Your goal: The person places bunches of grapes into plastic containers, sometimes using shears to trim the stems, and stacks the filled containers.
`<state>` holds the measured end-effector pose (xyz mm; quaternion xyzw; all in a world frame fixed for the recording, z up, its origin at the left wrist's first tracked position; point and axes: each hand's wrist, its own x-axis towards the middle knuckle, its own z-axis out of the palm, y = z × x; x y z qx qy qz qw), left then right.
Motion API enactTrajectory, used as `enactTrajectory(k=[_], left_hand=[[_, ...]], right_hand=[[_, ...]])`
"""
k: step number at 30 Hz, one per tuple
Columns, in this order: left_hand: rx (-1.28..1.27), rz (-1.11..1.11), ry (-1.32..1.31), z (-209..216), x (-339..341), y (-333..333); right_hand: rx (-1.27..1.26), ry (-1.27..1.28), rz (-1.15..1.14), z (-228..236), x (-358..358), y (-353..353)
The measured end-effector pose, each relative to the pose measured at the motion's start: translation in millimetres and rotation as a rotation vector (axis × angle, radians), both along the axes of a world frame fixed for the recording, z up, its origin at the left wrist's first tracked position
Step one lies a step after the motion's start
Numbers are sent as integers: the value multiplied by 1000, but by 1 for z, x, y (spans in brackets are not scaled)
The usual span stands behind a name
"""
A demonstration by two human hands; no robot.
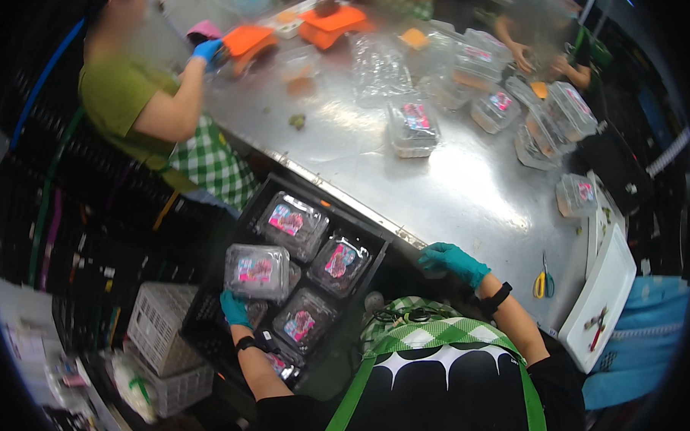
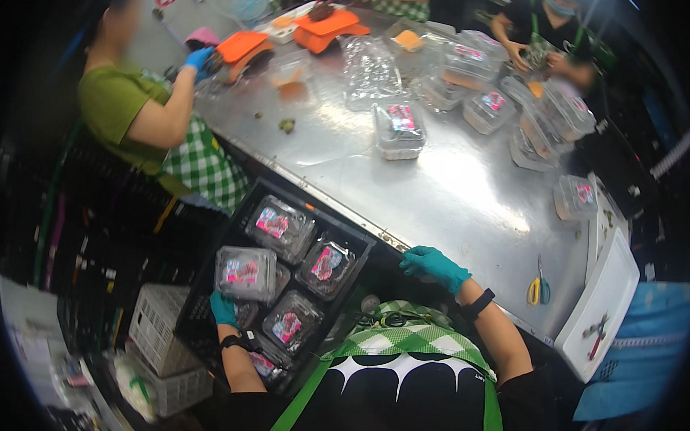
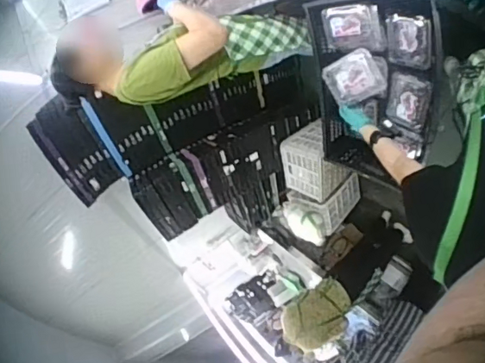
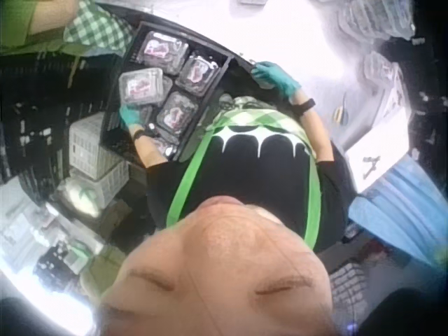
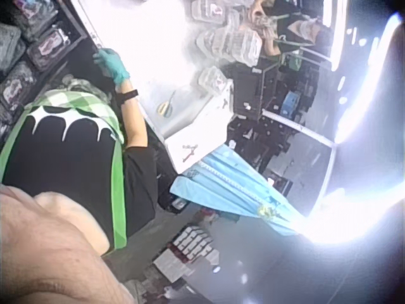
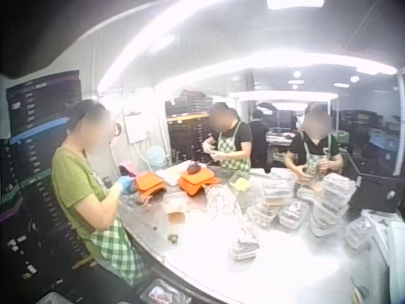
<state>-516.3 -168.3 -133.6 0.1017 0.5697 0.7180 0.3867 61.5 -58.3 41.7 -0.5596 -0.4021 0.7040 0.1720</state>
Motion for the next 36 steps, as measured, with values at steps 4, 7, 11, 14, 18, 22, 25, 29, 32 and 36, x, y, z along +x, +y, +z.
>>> enactTrajectory(k=[4,7,11,14,18,22,25,29,32,36], left_hand=[[55,-17,-95,-35,5,23],[-47,73,56,-14,56,44],[-252,64,187,36,92,40],[-226,25,308,52,108,14],[-227,-58,477,101,151,-22],[-229,-62,517,131,193,-38],[-296,-157,635,157,232,-20],[-108,-480,537,177,320,43],[38,-781,974,176,405,91],[85,-956,1312,182,520,122]], right_hand=[[26,48,-10,-9,1,12],[53,60,-73,-18,-5,33],[126,185,-230,-32,-18,105],[223,20,-527,-59,-9,188],[172,-14,-871,-114,50,281],[104,-27,-669,-110,60,299],[81,52,-537,-97,50,267],[226,-227,-236,-68,80,193],[726,-549,512,-85,137,130],[162,-178,37,-50,194,9]])
